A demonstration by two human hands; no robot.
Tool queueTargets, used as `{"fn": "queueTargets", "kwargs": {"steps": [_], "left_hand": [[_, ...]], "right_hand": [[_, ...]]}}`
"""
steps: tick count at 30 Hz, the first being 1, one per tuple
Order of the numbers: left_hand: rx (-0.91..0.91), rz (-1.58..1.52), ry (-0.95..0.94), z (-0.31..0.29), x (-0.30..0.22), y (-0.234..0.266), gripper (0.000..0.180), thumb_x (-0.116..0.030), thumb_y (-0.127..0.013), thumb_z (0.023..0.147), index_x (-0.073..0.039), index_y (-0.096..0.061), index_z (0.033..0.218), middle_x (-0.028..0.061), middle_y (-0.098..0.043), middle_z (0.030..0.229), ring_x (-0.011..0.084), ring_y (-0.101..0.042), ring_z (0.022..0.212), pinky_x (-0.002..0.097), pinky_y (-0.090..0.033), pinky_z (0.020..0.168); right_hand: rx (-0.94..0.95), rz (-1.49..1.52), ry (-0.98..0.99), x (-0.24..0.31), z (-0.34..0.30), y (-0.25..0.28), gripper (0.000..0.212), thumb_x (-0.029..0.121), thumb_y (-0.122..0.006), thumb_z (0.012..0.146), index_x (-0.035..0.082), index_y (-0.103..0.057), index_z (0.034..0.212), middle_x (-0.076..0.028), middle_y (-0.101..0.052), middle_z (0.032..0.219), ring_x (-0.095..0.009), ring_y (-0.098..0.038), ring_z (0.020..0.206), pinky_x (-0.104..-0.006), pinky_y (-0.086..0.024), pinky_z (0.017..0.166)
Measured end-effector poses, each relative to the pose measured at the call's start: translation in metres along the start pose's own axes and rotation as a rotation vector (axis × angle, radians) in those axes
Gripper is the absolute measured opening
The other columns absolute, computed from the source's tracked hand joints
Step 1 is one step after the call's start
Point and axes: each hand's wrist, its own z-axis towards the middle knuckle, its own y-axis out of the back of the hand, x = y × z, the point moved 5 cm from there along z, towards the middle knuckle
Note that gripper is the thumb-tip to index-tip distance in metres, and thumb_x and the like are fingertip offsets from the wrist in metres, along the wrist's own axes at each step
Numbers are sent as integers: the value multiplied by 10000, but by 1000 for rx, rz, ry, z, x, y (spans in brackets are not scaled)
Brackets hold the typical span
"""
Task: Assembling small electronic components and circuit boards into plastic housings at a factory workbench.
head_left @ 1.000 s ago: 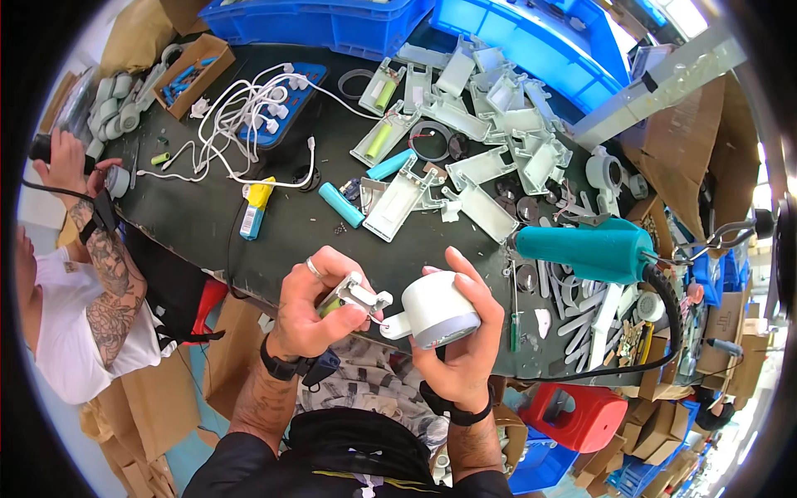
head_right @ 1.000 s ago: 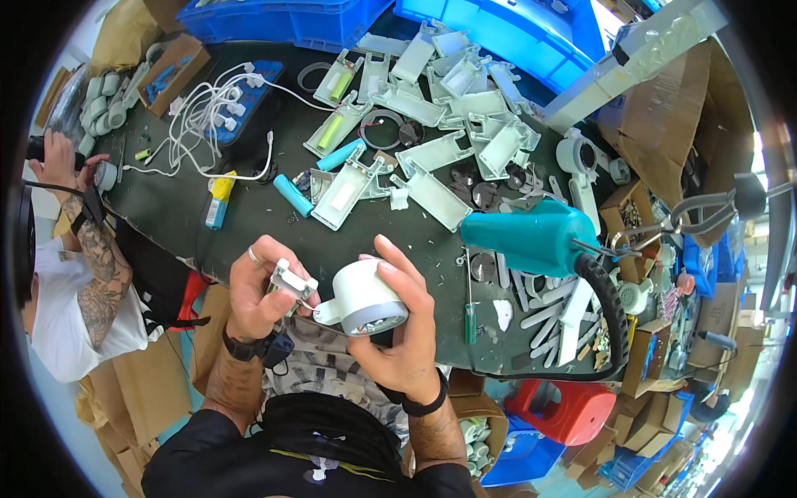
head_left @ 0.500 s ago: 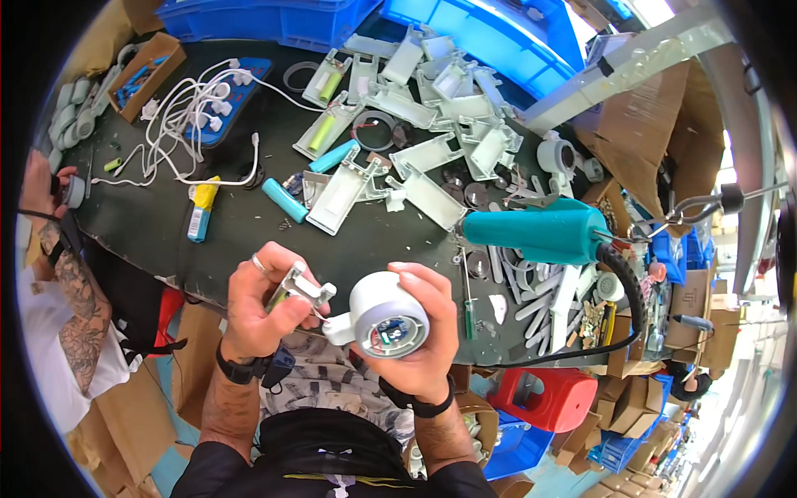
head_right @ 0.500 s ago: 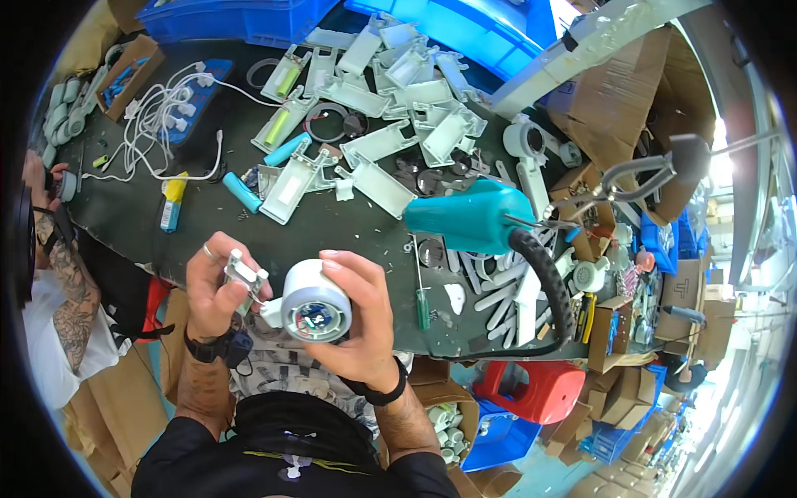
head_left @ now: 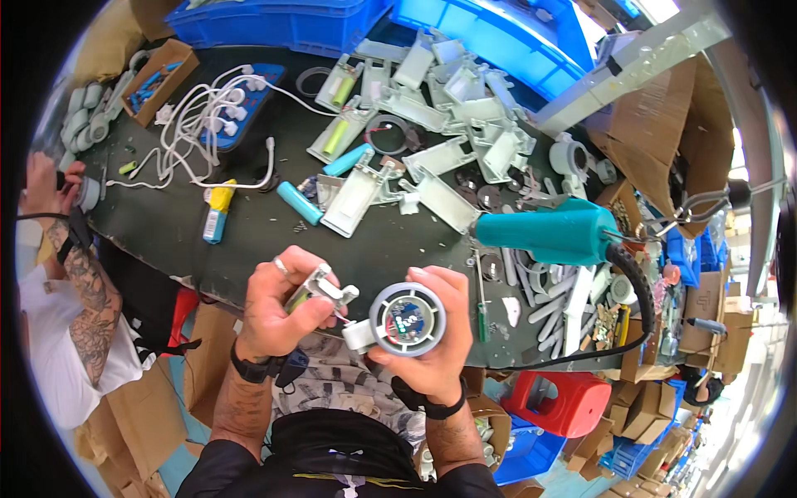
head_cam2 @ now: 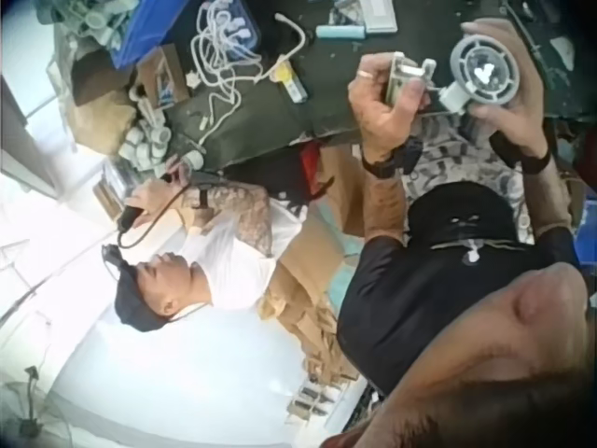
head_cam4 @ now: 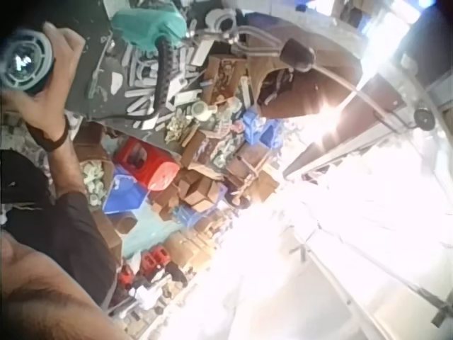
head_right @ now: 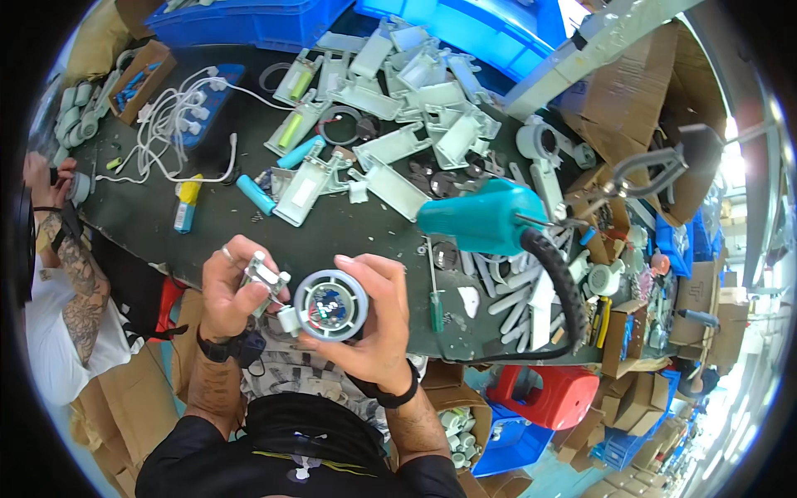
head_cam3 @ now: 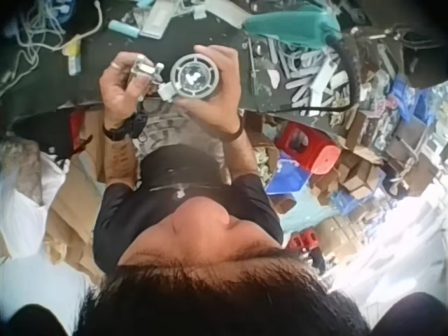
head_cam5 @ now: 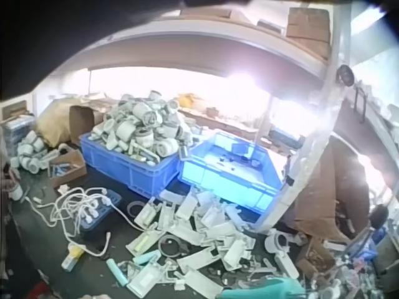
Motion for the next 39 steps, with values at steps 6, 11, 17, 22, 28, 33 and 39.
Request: {"fn": "queueTargets", "kwargs": {"steps": [6, 11, 17, 22, 28, 33, 39], "left_hand": [[18, -28, 19, 1, -3, -2, 154, -37, -682, 982, 18, -620, 1112, 115, -770, 877, 103, -707, 687, 262, -583, 629], [36, 36, 5, 0, -1, 1, 153, -41, -680, 987, 23, -607, 1106, 114, -767, 851, 104, -703, 658, 263, -576, 595], [23, -35, -6, 0, -4, 3, 173, -70, -665, 1010, 33, -624, 1143, 129, -776, 869, 109, -697, 638, 264, -575, 584], [17, -110, 88, 5, -6, -2, 453, -208, -462, 1100, 76, -581, 1433, 169, -786, 920, 154, -708, 649, 293, -597, 593], [49, -150, 136, 7, -11, -7, 506, -164, -433, 1098, 47, -487, 1554, 207, -792, 1036, 206, -776, 849, 346, -651, 811], [98, -167, 183, 6, -7, -7, 530, -151, -447, 1101, 17, -439, 1604, 217, -787, 1065, 217, -785, 881, 343, -649, 837], [108, -153, 198, 7, -9, -7, 532, -154, -428, 1116, 11, -411, 1621, 224, -783, 1086, 222, -785, 876, 343, -647, 828]], "right_hand": [[-14, 40, 11, 2, 0, -2, 883, 183, -1022, 710, 0, -587, 1457, -179, -517, 1360, -247, -654, 1147, -359, -582, 948], [9, 42, 49, -1, -1, -4, 890, 151, -1012, 714, 0, -570, 1471, -235, -561, 1433, -274, -661, 1216, -377, -587, 979], [19, 88, 99, -2, -2, -12, 948, 281, -1019, 746, -11, -500, 1483, -254, -621, 1440, -289, -671, 1237, -387, -554, 1041], [-41, 205, -153, -13, -7, -9, 952, 57, -939, 791, -17, -412, 1580, -245, -582, 1492, -277, -633, 1320, -403, -529, 1104], [-192, 336, -309, -16, 0, -7, 970, 152, -938, 849, -33, -369, 1613, -216, -598, 1473, -246, -649, 1288, -395, -542, 1094], [-247, 344, -342, -19, 0, -4, 935, 196, -922, 880, -37, -386, 1609, -141, -614, 1387, -223, -652, 1254, -386, -552, 1078], [-223, 376, -311, -20, 1, -5, 914, 205, -866, 920, -43, -355, 1636, -179, -584, 1470, -244, -614, 1331, -411, -517, 1128]]}}
